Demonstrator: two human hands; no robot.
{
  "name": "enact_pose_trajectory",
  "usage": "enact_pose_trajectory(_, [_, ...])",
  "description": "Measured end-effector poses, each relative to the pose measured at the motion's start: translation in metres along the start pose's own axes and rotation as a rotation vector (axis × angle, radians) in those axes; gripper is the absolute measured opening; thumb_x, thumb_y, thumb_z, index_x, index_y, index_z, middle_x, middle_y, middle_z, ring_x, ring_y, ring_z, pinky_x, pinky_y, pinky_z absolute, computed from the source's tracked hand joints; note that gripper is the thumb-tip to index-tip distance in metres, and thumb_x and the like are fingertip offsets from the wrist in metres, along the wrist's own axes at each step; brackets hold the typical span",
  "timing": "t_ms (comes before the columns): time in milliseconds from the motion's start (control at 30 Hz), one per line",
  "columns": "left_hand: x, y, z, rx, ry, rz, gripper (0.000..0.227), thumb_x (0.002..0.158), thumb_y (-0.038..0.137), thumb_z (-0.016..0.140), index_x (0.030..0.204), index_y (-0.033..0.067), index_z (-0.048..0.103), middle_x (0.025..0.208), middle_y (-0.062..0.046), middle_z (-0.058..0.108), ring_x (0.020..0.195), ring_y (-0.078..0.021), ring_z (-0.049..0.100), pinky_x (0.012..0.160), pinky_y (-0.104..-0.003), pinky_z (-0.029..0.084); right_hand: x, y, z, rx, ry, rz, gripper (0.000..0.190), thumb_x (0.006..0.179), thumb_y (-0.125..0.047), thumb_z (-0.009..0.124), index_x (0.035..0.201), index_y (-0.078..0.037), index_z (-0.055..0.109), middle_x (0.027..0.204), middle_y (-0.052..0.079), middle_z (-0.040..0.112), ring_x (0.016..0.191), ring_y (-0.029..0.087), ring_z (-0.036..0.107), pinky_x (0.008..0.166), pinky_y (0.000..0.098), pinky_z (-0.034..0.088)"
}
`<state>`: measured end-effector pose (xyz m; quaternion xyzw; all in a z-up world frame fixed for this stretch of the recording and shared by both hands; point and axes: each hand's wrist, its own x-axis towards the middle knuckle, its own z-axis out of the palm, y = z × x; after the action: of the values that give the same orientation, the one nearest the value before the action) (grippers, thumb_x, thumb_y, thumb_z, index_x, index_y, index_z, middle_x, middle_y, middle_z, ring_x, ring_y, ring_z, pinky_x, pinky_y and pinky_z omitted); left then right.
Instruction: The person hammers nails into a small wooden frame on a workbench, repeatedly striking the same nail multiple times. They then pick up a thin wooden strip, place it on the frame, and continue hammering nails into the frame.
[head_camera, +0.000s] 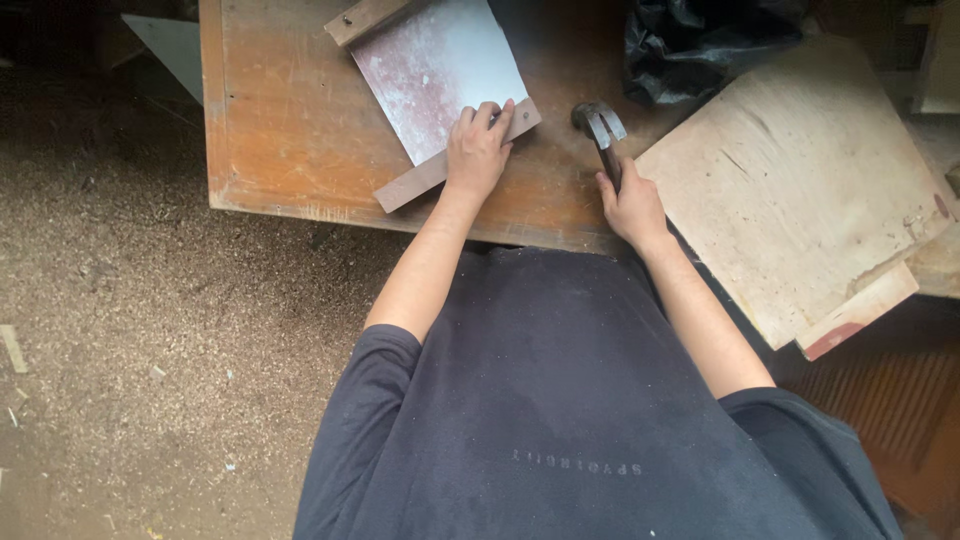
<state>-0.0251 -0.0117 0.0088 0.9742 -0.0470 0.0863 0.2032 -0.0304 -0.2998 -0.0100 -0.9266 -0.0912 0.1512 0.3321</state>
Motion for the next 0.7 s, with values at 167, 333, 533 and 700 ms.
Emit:
enact_pose_trajectory(167, [-0.005, -0.002, 0.0, -0.058, -0.017, -0.038, 0.069, 0.072, 0.011, 0.087, 0.136, 0.0144, 0.065, 0.117, -0.006, 0.059, 0.105, -0.0295, 0.057, 0.09, -0.044, 0.05, -0.014, -0.002, 0.003, -0.104, 0.113, -0.129, 0.036, 0.1, -0.024, 0.071, 0.124, -0.001, 0.057, 0.105, 0.027, 0.066, 0.094, 0.049, 0.065, 0.079, 0.0555, 0.052])
enact_pose_trajectory(333, [-0.006, -0.002, 0.0, -0.075, -0.055, -0.077, 0.07, 0.073, 0.009, 0.086, 0.138, 0.0146, 0.064, 0.119, -0.007, 0.057, 0.109, -0.0303, 0.055, 0.095, -0.045, 0.049, -0.033, -0.009, -0.008, -0.159, 0.205, -0.166, 0.043, 0.095, -0.016, 0.075, 0.133, -0.003, 0.061, 0.111, 0.021, 0.064, 0.095, 0.042, 0.065, 0.079, 0.0487, 0.054])
enact_pose_trajectory(533, [-0.008, 0.008, 0.004, -0.068, -0.063, -0.122, 0.072, 0.074, 0.013, 0.086, 0.14, 0.0086, 0.057, 0.124, -0.012, 0.054, 0.114, -0.0328, 0.052, 0.101, -0.049, 0.043, -0.049, -0.01, -0.017, -0.289, 0.305, -0.201, 0.044, 0.091, -0.017, 0.083, 0.13, -0.007, 0.068, 0.11, 0.012, 0.066, 0.094, 0.033, 0.068, 0.078, 0.0426, 0.056])
enact_pose_trajectory(700, [-0.008, 0.014, 0.001, -0.099, -0.031, -0.089, 0.069, 0.074, 0.011, 0.085, 0.138, 0.0094, 0.058, 0.129, -0.01, 0.054, 0.121, -0.0314, 0.052, 0.105, -0.048, 0.042, -0.052, -0.009, -0.019, -0.307, 0.326, -0.182, 0.043, 0.09, -0.019, 0.085, 0.128, -0.008, 0.071, 0.108, 0.01, 0.066, 0.092, 0.031, 0.067, 0.076, 0.0419, 0.055])
